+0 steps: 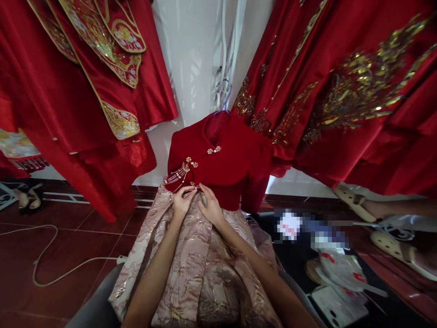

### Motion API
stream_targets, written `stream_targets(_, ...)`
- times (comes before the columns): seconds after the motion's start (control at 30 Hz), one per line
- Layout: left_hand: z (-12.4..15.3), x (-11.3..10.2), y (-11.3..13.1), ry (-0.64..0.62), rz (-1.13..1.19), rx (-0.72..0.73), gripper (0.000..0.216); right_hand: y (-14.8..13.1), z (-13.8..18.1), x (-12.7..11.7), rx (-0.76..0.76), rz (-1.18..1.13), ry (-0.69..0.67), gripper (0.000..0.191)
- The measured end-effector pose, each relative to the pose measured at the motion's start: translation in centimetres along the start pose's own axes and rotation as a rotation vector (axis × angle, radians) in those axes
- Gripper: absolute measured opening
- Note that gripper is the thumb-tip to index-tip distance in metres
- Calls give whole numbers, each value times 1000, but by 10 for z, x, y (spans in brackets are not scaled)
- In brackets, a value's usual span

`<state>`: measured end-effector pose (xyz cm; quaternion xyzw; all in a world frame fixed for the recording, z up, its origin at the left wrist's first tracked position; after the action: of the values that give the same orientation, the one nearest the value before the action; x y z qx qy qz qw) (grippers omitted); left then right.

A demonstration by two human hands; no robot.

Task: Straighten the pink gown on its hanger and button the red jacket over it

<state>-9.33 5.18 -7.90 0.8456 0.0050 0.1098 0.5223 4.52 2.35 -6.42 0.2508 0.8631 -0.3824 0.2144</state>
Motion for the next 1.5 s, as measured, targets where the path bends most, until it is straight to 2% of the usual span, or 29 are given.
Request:
stream_targets(0.7, -1, -4, -9, 29, -27, -9, 24, -4, 1, -5, -7, -21, 37, 58)
stream_targets(1.1, 3, -6, 2, 73, -118, 48, 18, -14, 2, -11, -41, -40, 57, 58)
stream_targets(1.3, 5, 10, -4, -52, 57, -95, 20, -18, 4, -20, -17, -9, 145, 54)
stream_targets(1.43, 2, 33, 15, -242, -4, -118, 19, -13, 5, -31, 14, 17, 275, 43)
stream_targets(1.5, -7, 40, 27, -267, -23, -105, 21, -10, 6, -37, 40, 14, 329, 36)
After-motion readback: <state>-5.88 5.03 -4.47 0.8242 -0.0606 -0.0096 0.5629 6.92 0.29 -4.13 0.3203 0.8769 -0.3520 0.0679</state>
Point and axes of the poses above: each hand's wrist, its own z-axis away from the middle knuckle, its own x-axis out of the palm, y = z × x, the point moved 9 cm from there along -z, towards the middle knuckle, and after that the axes turned 4 degrees about z, right-handed, at the moved point
